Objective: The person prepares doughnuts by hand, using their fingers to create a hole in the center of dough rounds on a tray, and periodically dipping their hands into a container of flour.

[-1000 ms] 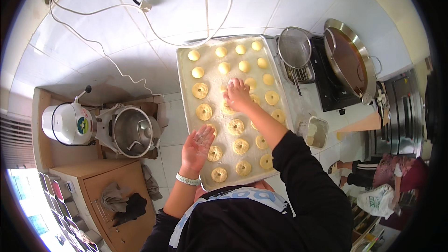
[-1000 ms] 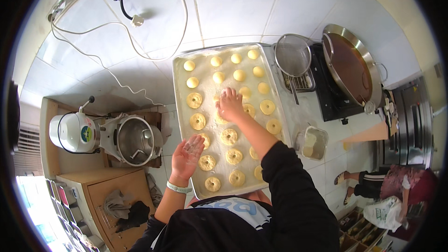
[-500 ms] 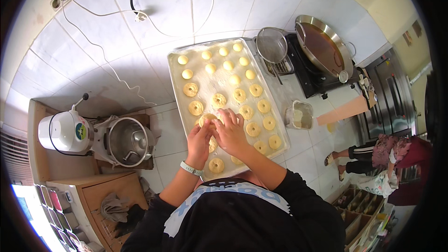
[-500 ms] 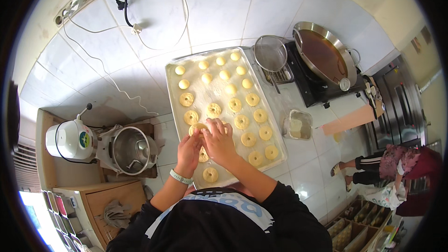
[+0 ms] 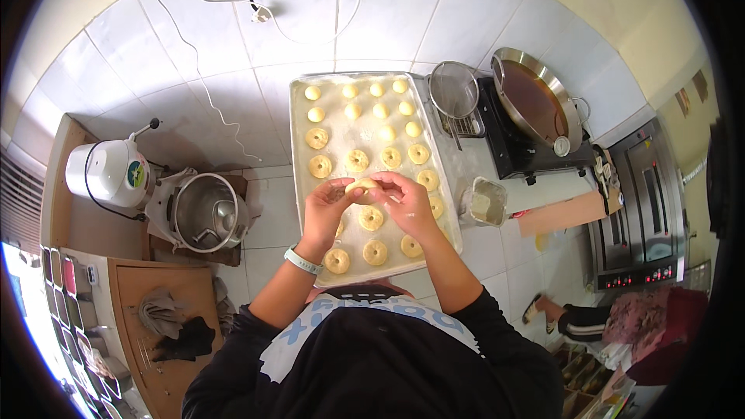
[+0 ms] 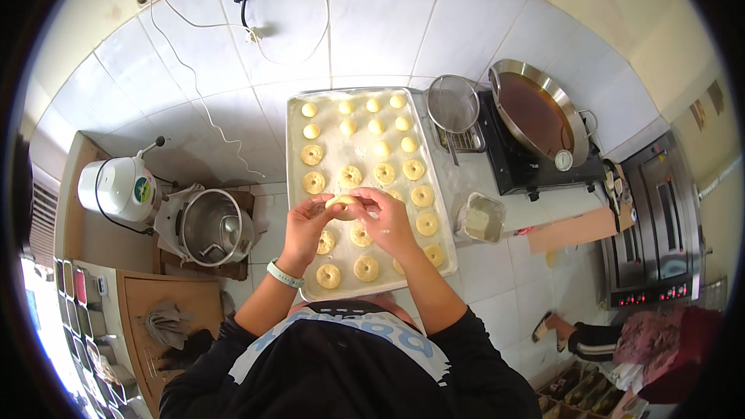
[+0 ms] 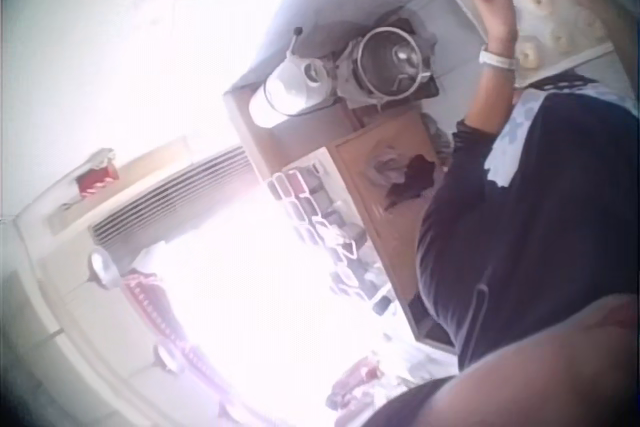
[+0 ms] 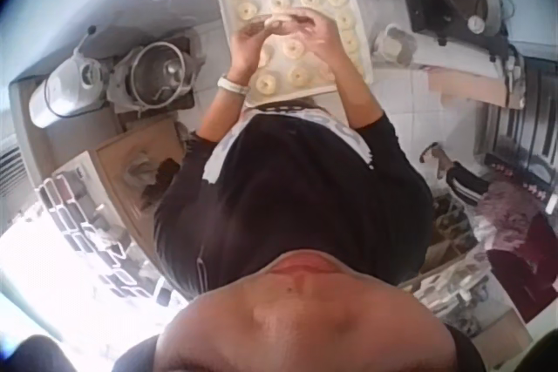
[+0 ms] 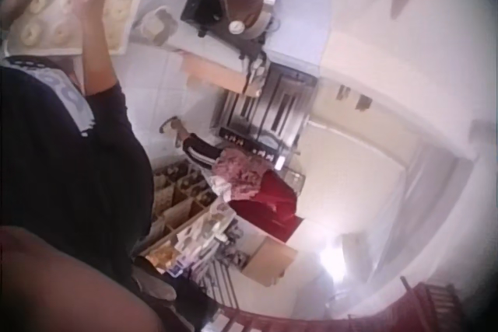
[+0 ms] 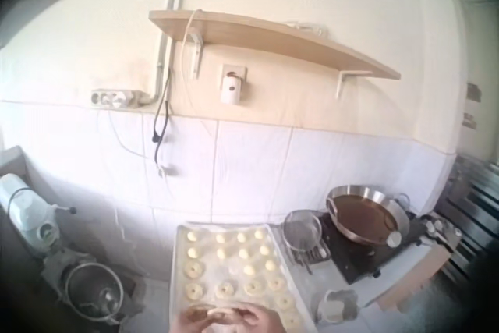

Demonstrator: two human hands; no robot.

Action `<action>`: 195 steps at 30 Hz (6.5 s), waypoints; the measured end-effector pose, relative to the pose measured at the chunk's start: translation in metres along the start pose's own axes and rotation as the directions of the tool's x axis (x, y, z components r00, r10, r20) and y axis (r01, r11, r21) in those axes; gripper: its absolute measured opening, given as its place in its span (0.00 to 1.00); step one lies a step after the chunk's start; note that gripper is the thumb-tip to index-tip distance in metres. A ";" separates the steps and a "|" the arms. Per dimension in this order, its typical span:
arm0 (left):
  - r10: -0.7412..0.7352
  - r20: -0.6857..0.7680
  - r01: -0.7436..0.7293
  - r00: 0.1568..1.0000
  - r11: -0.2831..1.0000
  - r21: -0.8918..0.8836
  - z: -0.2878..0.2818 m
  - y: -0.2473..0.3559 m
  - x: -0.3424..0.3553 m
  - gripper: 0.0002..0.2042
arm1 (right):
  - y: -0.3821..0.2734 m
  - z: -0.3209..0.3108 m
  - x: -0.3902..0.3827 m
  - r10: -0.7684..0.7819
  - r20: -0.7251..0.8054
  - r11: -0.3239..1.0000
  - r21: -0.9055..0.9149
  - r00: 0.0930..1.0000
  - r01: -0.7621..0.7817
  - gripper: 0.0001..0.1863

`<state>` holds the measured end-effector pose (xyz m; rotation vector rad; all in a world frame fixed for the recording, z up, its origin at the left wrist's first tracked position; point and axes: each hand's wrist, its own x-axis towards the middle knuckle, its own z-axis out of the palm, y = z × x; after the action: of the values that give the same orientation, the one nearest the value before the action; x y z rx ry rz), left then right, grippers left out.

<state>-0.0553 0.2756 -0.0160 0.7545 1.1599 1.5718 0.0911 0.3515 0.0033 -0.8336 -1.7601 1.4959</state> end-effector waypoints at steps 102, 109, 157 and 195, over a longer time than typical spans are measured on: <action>-0.307 0.060 0.273 0.950 0.909 0.315 -0.061 0.002 0.049 0.19 | 0.054 0.017 0.023 0.610 0.261 0.683 0.306 0.748 -0.664 0.21; -0.262 -0.275 0.279 0.925 0.960 0.023 -0.112 -0.020 0.032 0.16 | 0.119 -0.033 0.124 0.619 0.046 0.712 0.389 0.784 -0.585 0.18; -0.399 0.465 0.586 0.790 0.268 -0.765 0.003 -0.085 0.133 0.45 | 0.116 -0.052 0.087 -0.045 0.170 0.446 -0.879 0.985 0.172 0.32; -0.559 -0.145 0.193 0.817 0.501 -0.844 -0.086 -0.070 0.055 0.21 | 0.155 -0.087 0.160 -0.017 0.115 0.213 -0.970 0.993 0.116 0.13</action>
<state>-0.1239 0.3040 -0.1150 -0.4642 0.6596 1.6492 0.0783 0.5525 -0.1265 -1.2339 -2.7585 0.0659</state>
